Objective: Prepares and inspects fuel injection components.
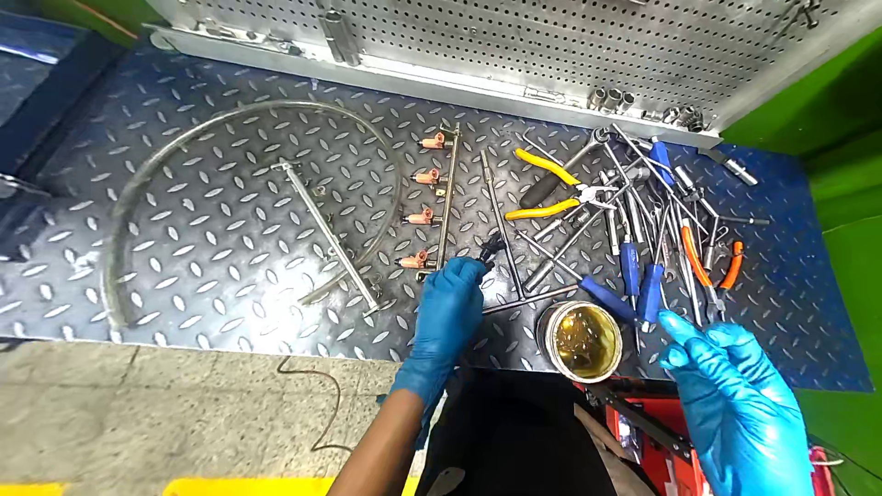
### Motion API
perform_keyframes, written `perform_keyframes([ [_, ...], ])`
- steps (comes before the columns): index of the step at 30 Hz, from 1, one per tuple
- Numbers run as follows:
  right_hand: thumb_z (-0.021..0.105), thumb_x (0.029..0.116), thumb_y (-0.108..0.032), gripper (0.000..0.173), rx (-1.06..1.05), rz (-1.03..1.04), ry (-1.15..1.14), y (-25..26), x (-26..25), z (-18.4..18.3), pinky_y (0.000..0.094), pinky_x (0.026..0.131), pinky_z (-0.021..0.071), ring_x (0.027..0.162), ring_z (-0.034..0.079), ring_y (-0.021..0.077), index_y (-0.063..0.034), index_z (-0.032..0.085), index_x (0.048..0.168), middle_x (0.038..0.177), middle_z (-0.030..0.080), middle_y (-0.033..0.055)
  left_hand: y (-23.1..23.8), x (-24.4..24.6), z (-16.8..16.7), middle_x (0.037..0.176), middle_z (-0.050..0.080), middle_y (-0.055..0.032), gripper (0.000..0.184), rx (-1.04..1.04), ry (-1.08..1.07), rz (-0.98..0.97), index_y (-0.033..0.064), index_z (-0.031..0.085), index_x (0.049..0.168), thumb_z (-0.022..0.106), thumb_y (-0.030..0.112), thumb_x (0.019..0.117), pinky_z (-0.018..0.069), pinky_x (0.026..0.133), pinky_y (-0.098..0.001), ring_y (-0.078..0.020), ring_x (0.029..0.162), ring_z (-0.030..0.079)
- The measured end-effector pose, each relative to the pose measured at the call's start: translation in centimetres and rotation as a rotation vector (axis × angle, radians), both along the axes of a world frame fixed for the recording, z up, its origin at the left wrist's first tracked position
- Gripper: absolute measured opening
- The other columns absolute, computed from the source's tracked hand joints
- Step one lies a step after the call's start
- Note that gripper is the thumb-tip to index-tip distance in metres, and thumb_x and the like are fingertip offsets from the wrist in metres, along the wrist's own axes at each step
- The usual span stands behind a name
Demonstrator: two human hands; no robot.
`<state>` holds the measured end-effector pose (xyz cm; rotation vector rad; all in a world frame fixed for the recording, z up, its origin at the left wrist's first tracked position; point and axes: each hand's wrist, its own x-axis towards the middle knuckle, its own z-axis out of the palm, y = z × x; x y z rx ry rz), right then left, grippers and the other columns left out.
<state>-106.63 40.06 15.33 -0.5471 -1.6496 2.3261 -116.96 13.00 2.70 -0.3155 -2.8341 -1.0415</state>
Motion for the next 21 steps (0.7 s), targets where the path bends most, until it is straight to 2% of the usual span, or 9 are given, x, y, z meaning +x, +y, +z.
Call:
perform_keyframes([
  [4,0.048,0.0985,0.008,0.018,0.154,-0.067,-0.035,1.2,2.0,-2.1,0.0298,0.075,0.0624,0.08,0.075,0.018,-0.0069,0.057,0.1,0.1,0.076,0.0119,0.2,-0.7,0.7,0.112,0.07,-0.0127,0.02,-0.084,-0.037,-0.048,0.0076,0.073,0.107,0.065,0.004,0.0891,0.052,0.088,-0.0587,-0.0328,0.102,0.068],
  [5,0.049,0.0986,0.007,0.017,0.261,-0.027,-0.01,1.5,2.7,-2.8,0.0309,0.078,0.0628,0.084,0.075,0.0178,-0.0078,0.056,0.102,0.101,0.076,0.0096,0.1,-0.7,0.9,0.113,0.069,-0.0139,0.02,-0.075,-0.043,-0.051,0.0072,0.073,0.109,0.067,0.009,0.0903,0.0515,0.087,-0.0602,-0.0339,0.103,0.067],
  [7,0.056,0.0989,-0.001,0.016,0.611,0.125,0.084,1.9,3.9,-4.5,0.0315,0.09,0.062,0.1,0.073,0.0153,-0.0131,0.058,0.109,0.108,0.075,0.0022,0.0,-1.0,1.4,0.116,0.069,-0.0163,0.03,-0.049,-0.03,-0.021,0.0061,0.072,0.114,0.07,0.025,0.0916,0.051,0.089,-0.062,-0.0359,0.107,0.066],
  [8,0.061,0.099,-0.011,0.018,0.854,0.2,0.133,1.9,4.2,-5.3,0.0307,0.097,0.0582,0.109,0.07,0.0122,-0.0178,0.061,0.115,0.113,0.074,-0.002,0.0,-1.3,1.7,0.117,0.069,-0.0178,0.035,-0.054,-0.028,0.008,0.0055,0.072,0.117,0.069,0.03,0.0926,0.0501,0.091,-0.0627,-0.0375,0.109,0.065],
  [10,0.063,0.0981,-0.03,0.024,1.296,0.309,0.205,1.2,4.1,-6.5,0.0333,0.107,0.0411,0.12,0.059,0.0104,-0.0262,0.059,0.122,0.12,0.07,-0.0079,0.7,-2.3,2.4,0.117,0.068,-0.022,0.039,-0.118,-0.063,0.077,0.004,0.071,0.121,0.068,0.033,0.0949,0.0481,0.091,-0.0647,-0.0419,0.109,0.064],
  [12,0.064,0.0954,-0.037,0.025,1.526,0.381,0.261,0.0,3.5,-7.2,0.0386,0.112,0.0336,0.122,0.057,0.0141,-0.027,0.061,0.118,0.115,0.07,-0.0081,1.9,-3.7,3.2,0.12,0.067,-0.0241,0.041,-0.239,-0.176,0.1,0.0037,0.069,0.123,0.068,0.034,0.0969,0.0447,0.096,-0.0669,-0.0446,0.113,0.063],
  [15,0.064,0.093,-0.036,0.022,1.658,0.519,0.216,-0.9,2.2,-7.3,0.0451,0.111,0.0359,0.118,0.063,0.0158,-0.0262,0.066,0.112,0.105,0.074,-0.009,3.6,-5.4,3.2,0.117,0.067,-0.0238,0.036,-0.428,-0.288,0.071,0.0049,0.07,0.117,0.067,0.034,0.0965,0.0431,0.096,-0.0675,-0.0454,0.111,0.062],
  [17,0.063,0.0931,-0.035,0.021,1.686,0.565,0.19,-1.0,1.6,-7.2,0.0475,0.109,0.0396,0.112,0.066,0.0166,-0.0253,0.068,0.111,0.099,0.074,-0.0082,4.1,-5.9,3.3,0.113,0.068,-0.0232,0.031,-0.459,-0.32,0.063,0.0049,0.071,0.113,0.067,0.031,0.0965,0.044,0.094,-0.0671,-0.0443,0.109,0.063],
  [21,0.062,0.0927,-0.036,0.025,1.705,0.593,0.188,-0.7,1.3,-7.2,0.0486,0.106,0.0411,0.109,0.067,0.0184,-0.0259,0.068,0.115,0.099,0.074,-0.0068,3.4,-6.0,3.5,0.11,0.068,-0.0213,0.024,-0.205,-0.256,0.122,0.0061,0.072,0.111,0.073,0.023,0.0939,0.046,0.091,-0.0673,-0.0416,0.104,0.065],
])
